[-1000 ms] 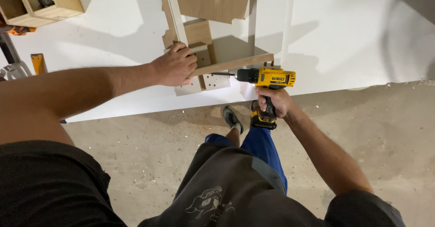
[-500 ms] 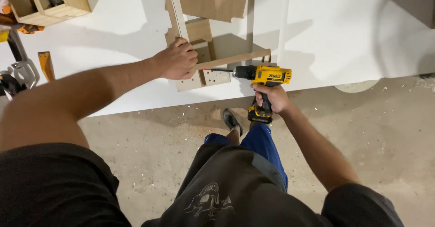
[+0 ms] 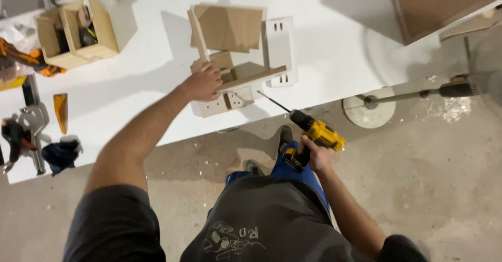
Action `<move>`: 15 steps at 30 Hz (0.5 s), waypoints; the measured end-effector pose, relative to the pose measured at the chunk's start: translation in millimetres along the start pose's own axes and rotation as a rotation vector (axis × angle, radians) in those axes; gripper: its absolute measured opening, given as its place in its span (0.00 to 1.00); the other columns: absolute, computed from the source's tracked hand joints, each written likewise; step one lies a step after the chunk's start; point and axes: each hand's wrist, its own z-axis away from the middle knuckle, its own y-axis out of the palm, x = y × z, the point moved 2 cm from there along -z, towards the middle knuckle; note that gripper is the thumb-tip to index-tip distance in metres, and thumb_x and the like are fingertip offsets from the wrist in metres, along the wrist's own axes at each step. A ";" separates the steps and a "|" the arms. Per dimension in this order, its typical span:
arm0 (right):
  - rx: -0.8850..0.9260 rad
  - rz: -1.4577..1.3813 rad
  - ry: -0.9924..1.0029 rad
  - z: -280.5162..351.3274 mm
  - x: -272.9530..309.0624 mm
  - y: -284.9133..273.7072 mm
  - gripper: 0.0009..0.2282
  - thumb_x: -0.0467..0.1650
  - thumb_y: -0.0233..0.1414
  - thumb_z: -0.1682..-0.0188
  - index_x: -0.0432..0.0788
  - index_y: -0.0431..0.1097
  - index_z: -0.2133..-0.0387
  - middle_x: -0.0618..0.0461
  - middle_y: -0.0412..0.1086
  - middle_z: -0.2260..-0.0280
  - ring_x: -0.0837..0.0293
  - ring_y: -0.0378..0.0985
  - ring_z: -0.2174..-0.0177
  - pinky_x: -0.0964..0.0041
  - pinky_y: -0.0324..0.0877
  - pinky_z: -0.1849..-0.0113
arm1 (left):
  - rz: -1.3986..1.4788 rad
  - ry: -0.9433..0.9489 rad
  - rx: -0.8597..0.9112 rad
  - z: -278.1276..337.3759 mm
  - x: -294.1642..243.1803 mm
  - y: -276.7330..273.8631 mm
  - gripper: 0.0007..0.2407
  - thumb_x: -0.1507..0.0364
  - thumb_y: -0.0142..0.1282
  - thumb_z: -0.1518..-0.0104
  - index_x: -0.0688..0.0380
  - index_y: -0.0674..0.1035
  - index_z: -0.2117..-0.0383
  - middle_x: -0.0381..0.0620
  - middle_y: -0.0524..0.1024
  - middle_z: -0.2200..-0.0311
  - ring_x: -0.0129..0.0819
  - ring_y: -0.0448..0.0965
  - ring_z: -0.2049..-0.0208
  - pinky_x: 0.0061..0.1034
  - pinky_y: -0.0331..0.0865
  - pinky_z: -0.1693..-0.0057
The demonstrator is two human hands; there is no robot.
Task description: Assembling wooden drawer components using a power drill and screws
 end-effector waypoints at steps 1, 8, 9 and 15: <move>-0.002 -0.007 -0.021 7.9 12.0 -6.2 0.19 0.36 0.65 0.52 0.34 0.73 0.86 0.39 0.70 0.83 0.50 0.78 0.77 0.58 0.71 0.68 | -0.016 0.004 -0.015 -0.6 -4.1 2.8 0.19 0.56 0.52 0.41 0.58 0.83 0.57 0.51 0.80 0.52 0.45 0.72 0.38 0.49 0.44 0.26; -0.068 0.312 -0.753 -34.8 91.4 -32.1 0.09 0.28 0.63 0.50 0.40 0.77 0.79 0.46 0.77 0.74 0.54 0.82 0.70 0.61 0.74 0.59 | 0.307 -0.314 0.163 -46.5 3.7 -101.6 0.25 0.51 0.44 0.36 0.59 0.76 0.46 0.55 0.73 0.43 0.50 0.67 0.37 0.48 0.52 0.28; -0.076 0.351 -0.784 -45.4 107.6 -31.2 0.08 0.28 0.63 0.48 0.40 0.77 0.77 0.47 0.77 0.73 0.54 0.81 0.68 0.60 0.74 0.55 | 0.326 -0.412 0.106 -69.0 21.8 -95.0 0.19 0.57 0.45 0.34 0.57 0.79 0.50 0.53 0.77 0.49 0.50 0.75 0.43 0.47 0.62 0.33; 0.251 0.366 -0.537 -136.6 163.4 -13.9 0.17 0.36 0.48 0.41 0.48 0.66 0.81 0.57 0.64 0.85 0.62 0.66 0.85 0.70 0.60 0.76 | 0.321 -0.634 -0.337 -237.1 134.8 -69.5 0.11 0.56 0.48 0.36 0.43 0.79 0.67 0.37 0.75 0.66 0.36 0.80 0.58 0.33 0.74 0.48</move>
